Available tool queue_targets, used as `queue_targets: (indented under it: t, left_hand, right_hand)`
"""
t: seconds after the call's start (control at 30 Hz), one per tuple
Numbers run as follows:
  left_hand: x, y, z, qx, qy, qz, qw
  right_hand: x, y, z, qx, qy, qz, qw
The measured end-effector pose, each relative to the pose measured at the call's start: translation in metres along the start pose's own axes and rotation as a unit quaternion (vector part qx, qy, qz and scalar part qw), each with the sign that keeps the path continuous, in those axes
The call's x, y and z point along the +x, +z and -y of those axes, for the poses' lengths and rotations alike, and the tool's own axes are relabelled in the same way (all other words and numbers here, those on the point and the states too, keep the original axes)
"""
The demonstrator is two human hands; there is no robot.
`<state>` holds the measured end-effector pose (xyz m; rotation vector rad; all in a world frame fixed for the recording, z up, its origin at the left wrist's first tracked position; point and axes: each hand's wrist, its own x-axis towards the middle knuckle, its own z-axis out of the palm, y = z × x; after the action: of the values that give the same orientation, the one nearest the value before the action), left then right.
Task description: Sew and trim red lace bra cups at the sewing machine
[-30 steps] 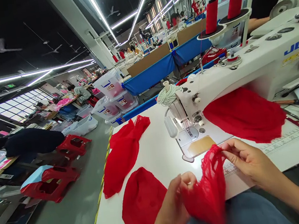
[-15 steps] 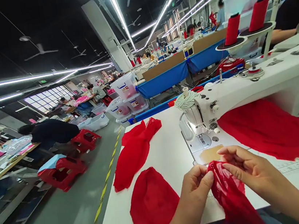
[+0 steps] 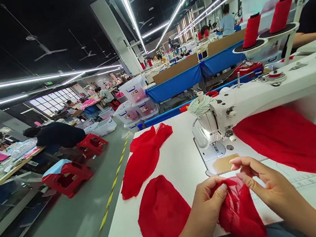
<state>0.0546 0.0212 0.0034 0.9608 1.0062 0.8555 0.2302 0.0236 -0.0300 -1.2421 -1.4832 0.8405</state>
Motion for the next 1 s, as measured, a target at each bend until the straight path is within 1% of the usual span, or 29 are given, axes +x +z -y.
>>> queue_targets:
  t: [0.07, 0.13, 0.2, 0.23, 0.33, 0.4, 0.53, 0.6, 0.63, 0.73, 0.77, 0.8, 0.87, 0.93, 1.0]
  left_hand:
    - [-0.001, -0.001, -0.001, -0.031, -0.012, 0.007, 0.999]
    - [-0.001, -0.003, -0.002, -0.063, -0.041, 0.023, 0.997]
    - [0.0, -0.004, -0.001, -0.084, -0.057, 0.032, 0.994]
    - [0.001, -0.005, 0.0, -0.089, -0.058, 0.03, 0.994]
    - [0.004, -0.008, 0.005, -0.094, -0.052, 0.01, 0.994]
    - [0.006, -0.01, 0.008, -0.093, -0.058, 0.002, 0.994]
    - [0.007, -0.012, 0.007, -0.091, -0.061, 0.005, 0.994]
    - [0.006, -0.01, 0.004, -0.074, -0.067, 0.017, 0.995]
    - [0.006, -0.009, 0.003, -0.058, -0.075, 0.029, 0.995]
    - [0.004, -0.003, 0.003, -0.023, -0.093, 0.063, 0.993]
    - [0.003, -0.001, 0.004, -0.033, -0.093, 0.063, 0.993]
    - [0.002, 0.0, 0.005, -0.052, -0.092, 0.056, 0.993]
    - [0.002, -0.001, 0.006, -0.101, -0.098, 0.033, 0.99]
    - [0.003, -0.003, 0.005, -0.138, -0.109, 0.01, 0.984]
    - [0.004, -0.004, 0.001, -0.16, -0.105, -0.022, 0.981]
  right_hand:
    - [0.0, -0.001, 0.0, 0.043, 0.033, 0.037, 0.998]
    - [0.0, -0.002, 0.003, 0.091, 0.068, 0.11, 0.987]
    - [-0.001, -0.001, 0.007, 0.123, 0.094, 0.154, 0.976]
    - [-0.001, 0.0, 0.008, 0.133, 0.106, 0.158, 0.973]
    - [-0.002, 0.003, 0.008, 0.165, 0.144, 0.119, 0.968]
    - [-0.002, 0.005, 0.007, 0.185, 0.162, 0.109, 0.963]
    - [-0.001, 0.009, 0.006, 0.218, 0.171, 0.126, 0.953]
    - [-0.001, 0.011, 0.007, 0.21, 0.167, 0.14, 0.953]
    - [-0.001, 0.013, 0.007, 0.188, 0.149, 0.144, 0.96]
    - [-0.005, 0.01, 0.008, 0.08, 0.051, 0.142, 0.985]
    - [-0.005, 0.004, 0.007, 0.038, 0.026, 0.124, 0.991]
    - [-0.006, -0.004, 0.004, -0.009, 0.011, 0.091, 0.996]
    - [-0.006, -0.034, -0.005, -0.111, 0.011, -0.008, 0.994]
    - [-0.009, -0.075, -0.017, -0.216, 0.04, -0.126, 0.967]
    - [-0.013, -0.119, -0.029, -0.31, 0.086, -0.222, 0.92]
